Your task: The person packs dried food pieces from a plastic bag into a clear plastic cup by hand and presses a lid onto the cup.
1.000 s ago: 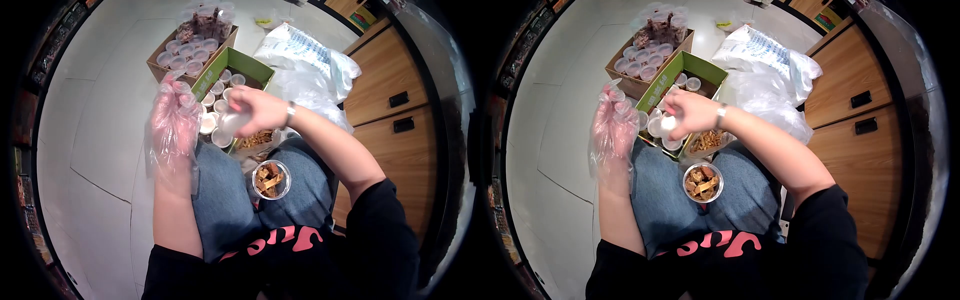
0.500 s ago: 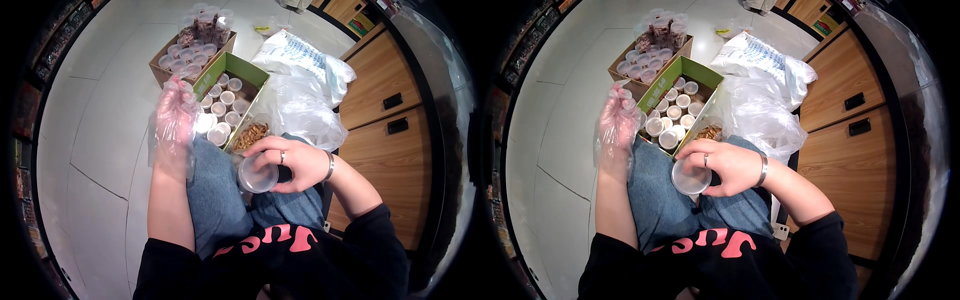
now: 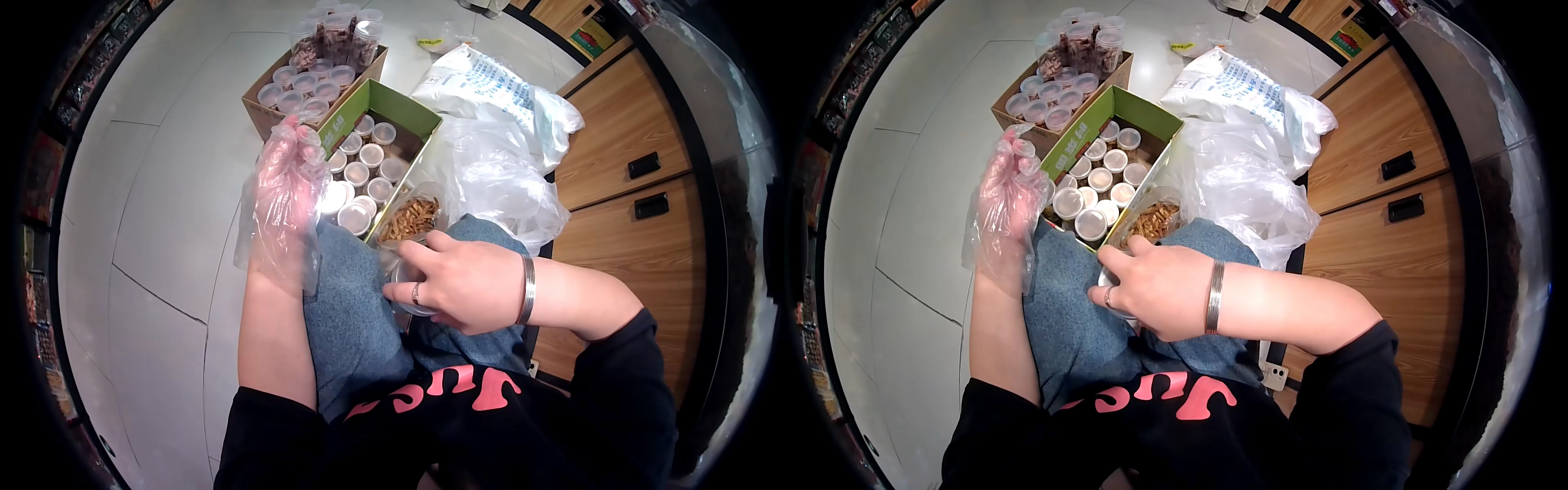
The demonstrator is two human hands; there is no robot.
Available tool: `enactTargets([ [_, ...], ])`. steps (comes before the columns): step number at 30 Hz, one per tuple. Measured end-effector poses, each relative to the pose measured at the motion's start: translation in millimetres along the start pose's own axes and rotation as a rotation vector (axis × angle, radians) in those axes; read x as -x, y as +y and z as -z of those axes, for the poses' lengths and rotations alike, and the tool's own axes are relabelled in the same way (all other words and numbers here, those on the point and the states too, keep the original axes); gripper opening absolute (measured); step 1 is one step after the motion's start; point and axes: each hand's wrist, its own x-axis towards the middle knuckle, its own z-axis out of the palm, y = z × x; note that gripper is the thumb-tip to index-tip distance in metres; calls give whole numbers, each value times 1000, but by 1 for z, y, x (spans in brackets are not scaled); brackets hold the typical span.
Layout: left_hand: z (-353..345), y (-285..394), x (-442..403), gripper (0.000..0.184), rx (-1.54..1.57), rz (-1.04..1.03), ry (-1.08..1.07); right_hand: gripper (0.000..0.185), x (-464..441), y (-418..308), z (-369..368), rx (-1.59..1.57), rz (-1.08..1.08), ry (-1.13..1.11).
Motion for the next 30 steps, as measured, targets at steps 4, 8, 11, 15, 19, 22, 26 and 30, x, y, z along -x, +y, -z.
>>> enactTargets([
  [4, -1, 0, 1, 25, -48, 2, 17, 47, -2, 13, 0, 80, 258, -59],
  [8, 1, 1, 0, 26, -80, 15, -3, 52, -5, 21, 4, 49, 410, -74],
  [11, 0, 0, -1, 27, -72, 13, 8, 53, 3, 11, 4, -102, 144, 53],
  [15, 1, -1, -3, 25, -78, 30, 15, 61, -2, -1, 1, -104, -128, -90],
  [19, 2, -2, -5, 23, -81, 37, 39, 56, 1, 5, 10, -2, 74, -98],
  [22, 1, -2, -4, 23, -66, 43, 40, 57, -1, 13, 9, 172, 306, -48],
  [26, -3, -2, -3, 22, -49, 60, 74, 55, -4, 24, 6, 17, 274, -56],
  [30, -1, -4, -4, 21, -95, 57, 96, 55, -7, 20, 6, 19, 222, -68],
])
